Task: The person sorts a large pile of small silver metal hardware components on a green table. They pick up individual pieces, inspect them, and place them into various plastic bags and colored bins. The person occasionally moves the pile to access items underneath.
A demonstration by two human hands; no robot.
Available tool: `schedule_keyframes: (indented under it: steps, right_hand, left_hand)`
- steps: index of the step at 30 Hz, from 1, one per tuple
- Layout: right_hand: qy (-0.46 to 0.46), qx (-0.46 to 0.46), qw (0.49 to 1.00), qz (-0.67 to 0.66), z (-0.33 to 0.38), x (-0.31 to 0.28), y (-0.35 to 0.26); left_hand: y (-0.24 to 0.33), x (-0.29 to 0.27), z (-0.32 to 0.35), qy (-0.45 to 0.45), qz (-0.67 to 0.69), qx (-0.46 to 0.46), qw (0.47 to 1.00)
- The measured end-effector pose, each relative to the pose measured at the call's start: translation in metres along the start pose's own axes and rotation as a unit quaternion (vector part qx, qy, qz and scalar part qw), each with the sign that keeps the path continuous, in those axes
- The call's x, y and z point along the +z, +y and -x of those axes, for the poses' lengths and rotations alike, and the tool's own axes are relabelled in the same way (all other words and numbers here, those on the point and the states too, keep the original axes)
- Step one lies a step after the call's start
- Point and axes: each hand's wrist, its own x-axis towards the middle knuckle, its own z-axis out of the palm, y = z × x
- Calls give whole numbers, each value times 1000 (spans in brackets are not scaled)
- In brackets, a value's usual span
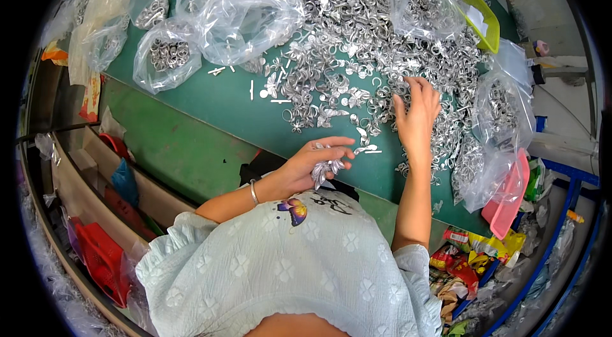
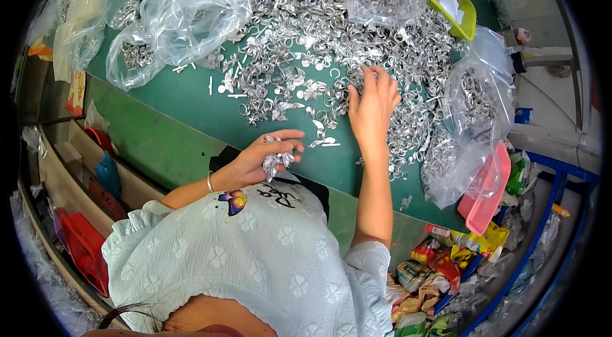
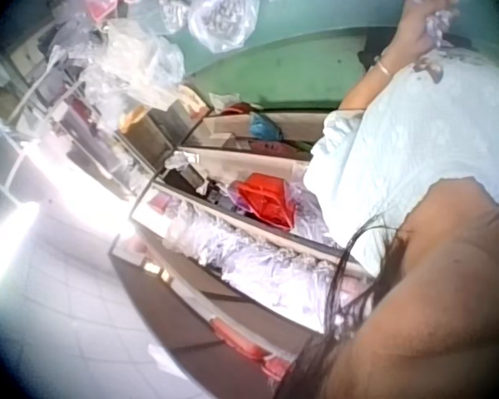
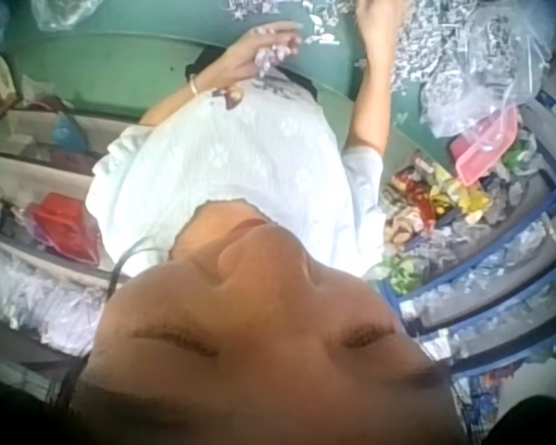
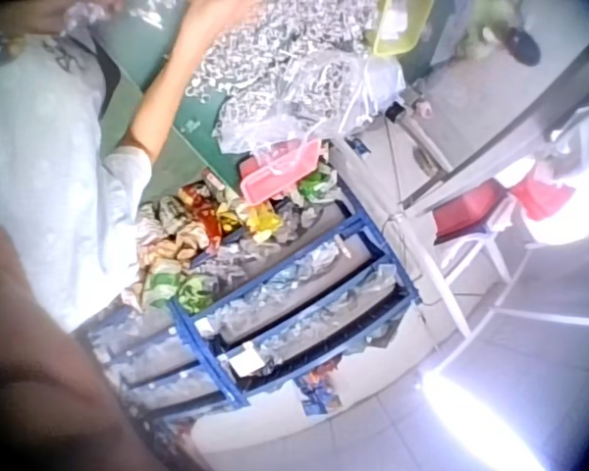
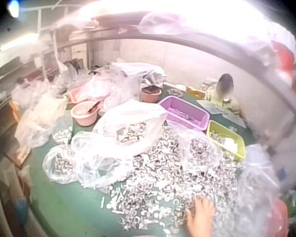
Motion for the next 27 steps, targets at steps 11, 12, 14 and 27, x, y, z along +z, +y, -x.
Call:
schedule_keyframes:
  steps: [11,12,14,27]
  right_hand:
    - [-11,-105,977,-184,-5,26,-21]
    - [-10,-65,977,-201,-4,19,-22]
    - [-105,88,898,-418,6,17,-25]
    - [-71,166,964,-193,-4,-3,33]
  left_hand:
    - [-1,-7,1,-17,8,15,1000]
    - [1,-3,4,-16,20,29,999]
    - [3,2,4,-9,45,58,997]
    - [7,0,10,-89,-3,25,996]
